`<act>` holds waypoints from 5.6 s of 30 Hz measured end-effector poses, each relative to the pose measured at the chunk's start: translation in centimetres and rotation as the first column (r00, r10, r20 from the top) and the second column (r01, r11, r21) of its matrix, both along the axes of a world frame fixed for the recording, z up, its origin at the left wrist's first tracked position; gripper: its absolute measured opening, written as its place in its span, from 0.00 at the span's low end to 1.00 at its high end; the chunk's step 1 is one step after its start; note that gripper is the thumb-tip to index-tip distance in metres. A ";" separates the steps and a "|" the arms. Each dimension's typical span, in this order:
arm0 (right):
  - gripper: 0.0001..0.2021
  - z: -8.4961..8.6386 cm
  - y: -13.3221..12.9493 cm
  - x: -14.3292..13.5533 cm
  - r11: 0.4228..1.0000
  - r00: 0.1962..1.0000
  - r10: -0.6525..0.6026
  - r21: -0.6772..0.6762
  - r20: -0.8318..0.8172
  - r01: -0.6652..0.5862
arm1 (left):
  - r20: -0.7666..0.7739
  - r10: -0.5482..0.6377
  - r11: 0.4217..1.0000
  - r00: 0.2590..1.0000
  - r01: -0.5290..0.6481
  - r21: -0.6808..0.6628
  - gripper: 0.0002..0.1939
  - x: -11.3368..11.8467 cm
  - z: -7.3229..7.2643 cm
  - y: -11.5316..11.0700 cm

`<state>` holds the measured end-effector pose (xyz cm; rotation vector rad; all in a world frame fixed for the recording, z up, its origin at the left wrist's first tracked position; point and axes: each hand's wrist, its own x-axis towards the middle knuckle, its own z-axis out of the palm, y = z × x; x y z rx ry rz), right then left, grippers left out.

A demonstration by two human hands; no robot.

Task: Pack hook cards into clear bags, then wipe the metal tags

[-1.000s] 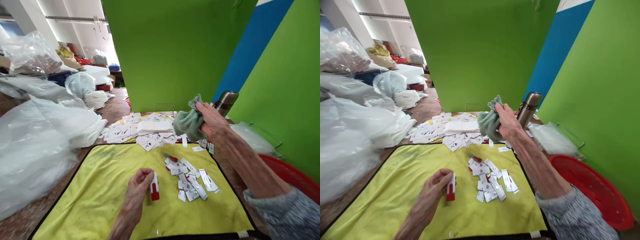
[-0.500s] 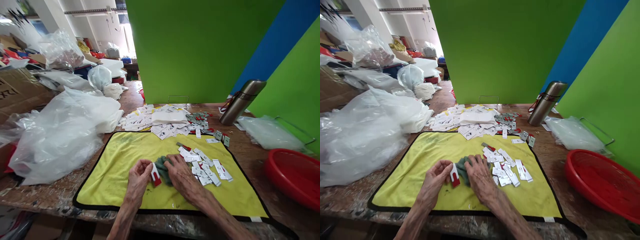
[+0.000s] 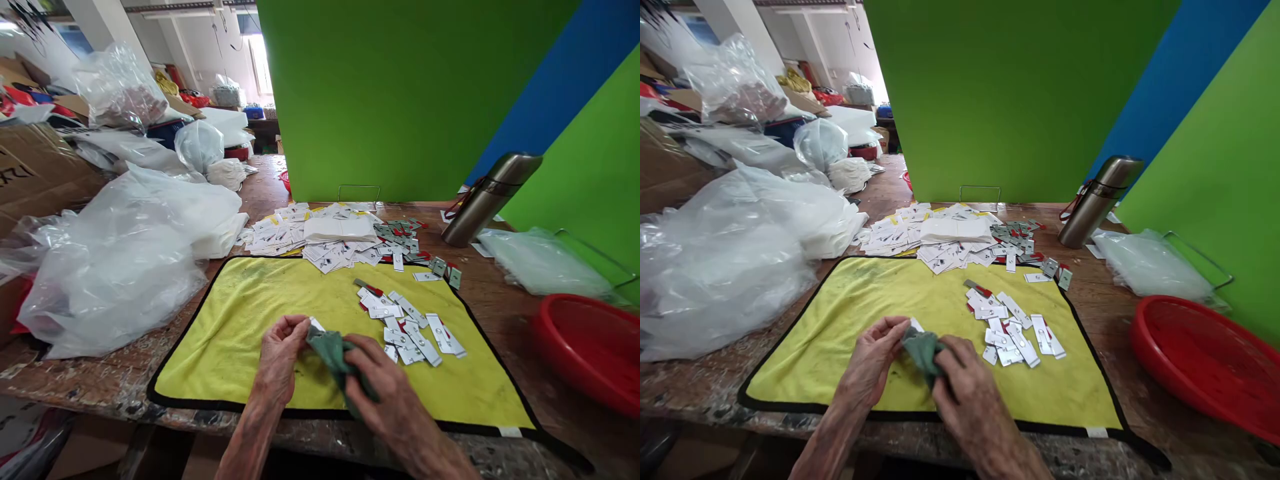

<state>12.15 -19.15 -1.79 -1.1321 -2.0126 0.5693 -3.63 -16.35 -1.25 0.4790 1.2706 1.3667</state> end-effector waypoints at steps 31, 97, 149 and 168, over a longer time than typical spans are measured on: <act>0.29 -1.1 -3.4 2.4 0.615 0.824 -0.445 -0.789 -0.351 -0.004 | -0.981 -0.146 0.432 -0.128 0.884 -0.179 0.07 8.1 1.3 12.9; 0.20 0.7 1.7 -0.7 0.873 0.871 -0.487 -0.069 -0.069 0.483 | -0.343 -0.688 0.696 0.640 0.715 -0.061 0.08 3.3 3.4 6.7; 0.20 0.5 -2.2 0.5 0.679 0.769 -0.417 -0.728 -0.484 -0.090 | -0.540 -0.680 0.607 0.496 0.794 -0.034 0.09 4.5 1.6 10.9; 0.36 0.4 -1.8 1.8 0.593 0.691 -0.661 -0.769 -0.293 0.241 | -0.274 -0.752 0.621 0.600 0.783 0.009 0.15 3.1 2.0 9.4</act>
